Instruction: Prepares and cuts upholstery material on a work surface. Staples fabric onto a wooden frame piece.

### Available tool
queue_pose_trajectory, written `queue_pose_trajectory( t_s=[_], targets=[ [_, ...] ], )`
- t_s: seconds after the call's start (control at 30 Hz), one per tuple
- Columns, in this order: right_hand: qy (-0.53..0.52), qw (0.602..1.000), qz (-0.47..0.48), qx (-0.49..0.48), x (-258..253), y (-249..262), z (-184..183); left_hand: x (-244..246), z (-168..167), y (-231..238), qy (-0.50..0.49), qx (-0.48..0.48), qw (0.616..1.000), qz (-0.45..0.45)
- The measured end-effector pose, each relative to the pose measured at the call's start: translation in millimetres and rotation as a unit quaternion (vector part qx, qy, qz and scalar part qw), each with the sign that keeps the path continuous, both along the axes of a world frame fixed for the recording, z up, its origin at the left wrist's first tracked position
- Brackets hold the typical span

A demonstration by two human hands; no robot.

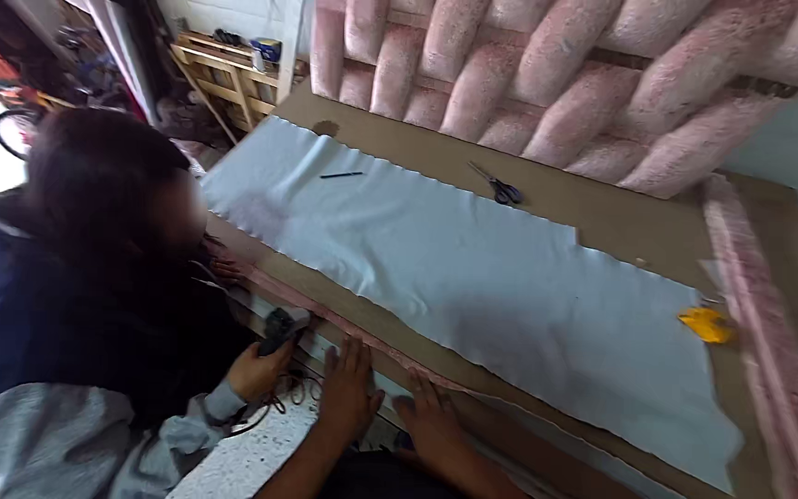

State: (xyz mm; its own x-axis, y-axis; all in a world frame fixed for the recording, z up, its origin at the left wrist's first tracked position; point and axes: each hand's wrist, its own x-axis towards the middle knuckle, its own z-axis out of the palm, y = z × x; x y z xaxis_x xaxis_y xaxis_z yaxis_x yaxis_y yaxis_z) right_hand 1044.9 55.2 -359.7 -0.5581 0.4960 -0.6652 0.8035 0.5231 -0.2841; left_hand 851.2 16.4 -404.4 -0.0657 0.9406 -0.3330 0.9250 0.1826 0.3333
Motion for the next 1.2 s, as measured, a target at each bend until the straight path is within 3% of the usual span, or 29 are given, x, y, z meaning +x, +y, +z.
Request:
queue_pose_trajectory(
  t_s=[0.33, 0.53, 0.8, 1.2],
  targets=[
    [0.010, 1.000, 0.000, 0.007, -5, -3, 4, -4, 16, 3, 0.026, -0.016, 0.999, 0.009],
    [-0.008, 1.000, 0.002, -0.007, -6, -2, 1, -6, 42, 18, -0.002, -0.143, 0.990, 0.000],
    [-0.009, 1.000, 0.002, -0.017, -7, -1, 3, -13, 55, 24, -0.005, -0.184, 0.983, -0.020],
    [-0.002, 1.000, 0.001, -0.019, -5, 0, 2, -8, 53, 21, -0.004, -0.200, 0.980, -0.015]
  ],
)
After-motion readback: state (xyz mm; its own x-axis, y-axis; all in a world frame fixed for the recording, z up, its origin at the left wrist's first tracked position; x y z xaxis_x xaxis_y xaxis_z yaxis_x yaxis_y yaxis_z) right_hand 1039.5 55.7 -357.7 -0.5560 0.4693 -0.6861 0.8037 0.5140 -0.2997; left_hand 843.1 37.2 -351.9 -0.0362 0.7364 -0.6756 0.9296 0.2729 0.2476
